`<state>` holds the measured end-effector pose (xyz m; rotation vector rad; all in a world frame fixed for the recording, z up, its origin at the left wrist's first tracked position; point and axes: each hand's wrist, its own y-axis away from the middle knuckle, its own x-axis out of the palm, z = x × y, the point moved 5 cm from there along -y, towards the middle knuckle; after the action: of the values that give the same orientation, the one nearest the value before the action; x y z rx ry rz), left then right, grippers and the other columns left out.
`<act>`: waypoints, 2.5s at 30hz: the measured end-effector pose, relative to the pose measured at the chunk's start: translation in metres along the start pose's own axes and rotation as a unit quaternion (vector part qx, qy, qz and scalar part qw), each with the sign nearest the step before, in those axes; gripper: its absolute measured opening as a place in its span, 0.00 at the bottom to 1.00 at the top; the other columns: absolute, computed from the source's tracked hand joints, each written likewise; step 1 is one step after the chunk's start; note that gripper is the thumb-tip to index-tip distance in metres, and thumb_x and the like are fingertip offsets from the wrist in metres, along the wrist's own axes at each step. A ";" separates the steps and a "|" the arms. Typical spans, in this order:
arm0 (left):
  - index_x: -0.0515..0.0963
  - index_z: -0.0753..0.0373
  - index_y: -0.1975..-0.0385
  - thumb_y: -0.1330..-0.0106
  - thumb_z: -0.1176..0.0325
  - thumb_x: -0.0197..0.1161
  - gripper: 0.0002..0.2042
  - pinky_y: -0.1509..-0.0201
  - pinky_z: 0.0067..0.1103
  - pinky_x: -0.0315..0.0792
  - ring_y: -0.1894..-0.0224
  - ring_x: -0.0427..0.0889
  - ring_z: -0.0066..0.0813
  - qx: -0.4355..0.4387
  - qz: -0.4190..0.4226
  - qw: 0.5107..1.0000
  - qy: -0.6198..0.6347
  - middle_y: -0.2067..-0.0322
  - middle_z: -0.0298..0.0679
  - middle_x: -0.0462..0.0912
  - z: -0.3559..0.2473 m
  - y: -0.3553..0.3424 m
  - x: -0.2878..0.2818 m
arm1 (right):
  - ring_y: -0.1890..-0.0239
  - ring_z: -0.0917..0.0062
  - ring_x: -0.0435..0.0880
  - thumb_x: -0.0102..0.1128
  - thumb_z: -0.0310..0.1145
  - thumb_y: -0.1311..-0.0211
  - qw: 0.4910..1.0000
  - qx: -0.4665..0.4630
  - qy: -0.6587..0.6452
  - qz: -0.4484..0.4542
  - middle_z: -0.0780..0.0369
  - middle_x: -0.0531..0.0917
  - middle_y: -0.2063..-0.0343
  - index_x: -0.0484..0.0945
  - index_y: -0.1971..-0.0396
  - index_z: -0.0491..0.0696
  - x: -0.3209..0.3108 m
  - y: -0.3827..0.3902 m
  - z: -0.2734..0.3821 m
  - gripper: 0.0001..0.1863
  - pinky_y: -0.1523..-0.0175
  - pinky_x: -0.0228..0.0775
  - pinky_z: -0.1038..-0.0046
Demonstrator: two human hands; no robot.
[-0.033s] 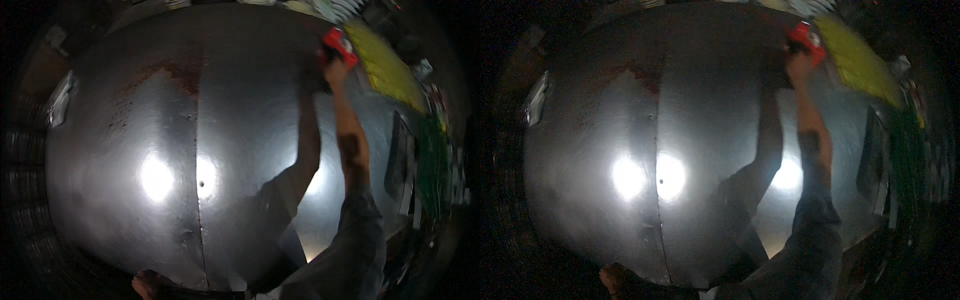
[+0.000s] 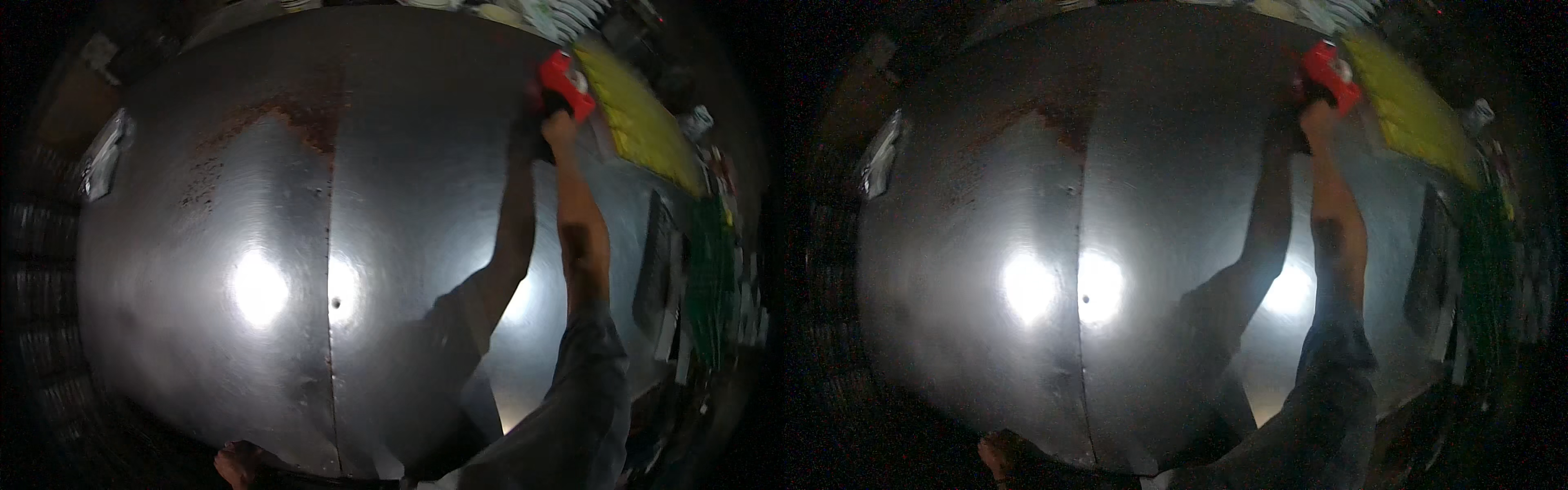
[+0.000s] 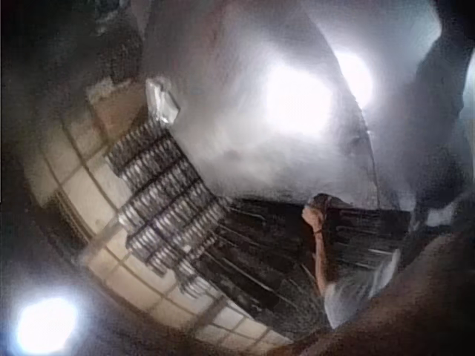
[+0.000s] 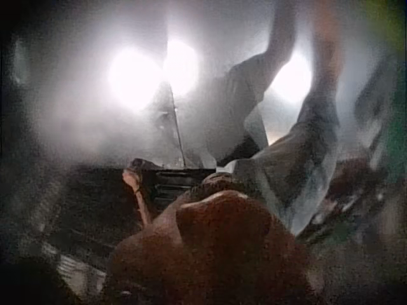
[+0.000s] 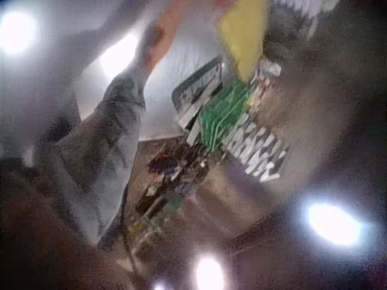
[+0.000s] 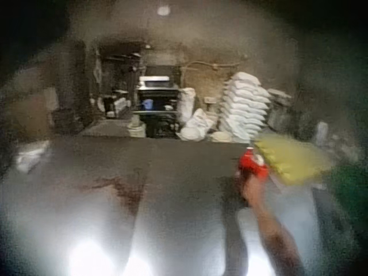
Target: The person wipes a large metal table with a dark cloth, removing debris into a bucket. Then they pick up small yellow packets from a tray, place them into a green basket, and seal each packet with tape.
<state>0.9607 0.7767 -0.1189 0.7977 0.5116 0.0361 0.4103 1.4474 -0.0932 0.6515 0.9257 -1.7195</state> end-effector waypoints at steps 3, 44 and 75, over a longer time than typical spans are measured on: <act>0.69 0.60 0.37 0.23 0.53 0.46 0.22 0.39 0.33 0.67 0.40 0.70 0.38 -0.021 -0.001 0.998 0.065 0.42 0.44 0.73 0.028 -0.042 0.023 | 0.45 0.59 0.79 0.62 0.40 0.37 0.993 0.076 0.085 0.022 0.50 0.78 0.46 0.78 0.46 0.42 0.049 -0.033 -0.010 0.23 0.42 0.74 0.62; 0.80 0.68 0.65 0.37 0.57 0.60 0.16 0.58 0.46 0.77 0.59 0.83 0.60 0.137 -0.414 0.874 0.214 0.63 0.54 0.84 0.079 -0.150 0.080 | 0.51 0.54 0.74 0.58 0.21 0.47 0.961 0.024 -0.206 -0.181 0.48 0.74 0.54 0.76 0.53 0.38 -0.025 0.244 0.138 0.18 0.45 0.68 0.59; 0.38 0.45 0.25 0.49 0.37 0.73 0.58 0.38 0.60 0.63 0.30 0.49 0.73 0.578 0.531 0.471 0.403 0.28 0.61 0.34 -0.591 0.864 0.286 | 0.43 0.60 0.76 0.62 0.32 0.41 0.696 0.455 -0.142 -0.537 0.49 0.70 0.37 0.57 0.29 0.43 -0.712 0.864 -0.512 0.40 0.40 0.68 0.62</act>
<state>1.0823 1.8471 0.0128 2.4367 0.8364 1.4663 1.4529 2.1007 -0.0540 0.3824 0.0507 -3.3085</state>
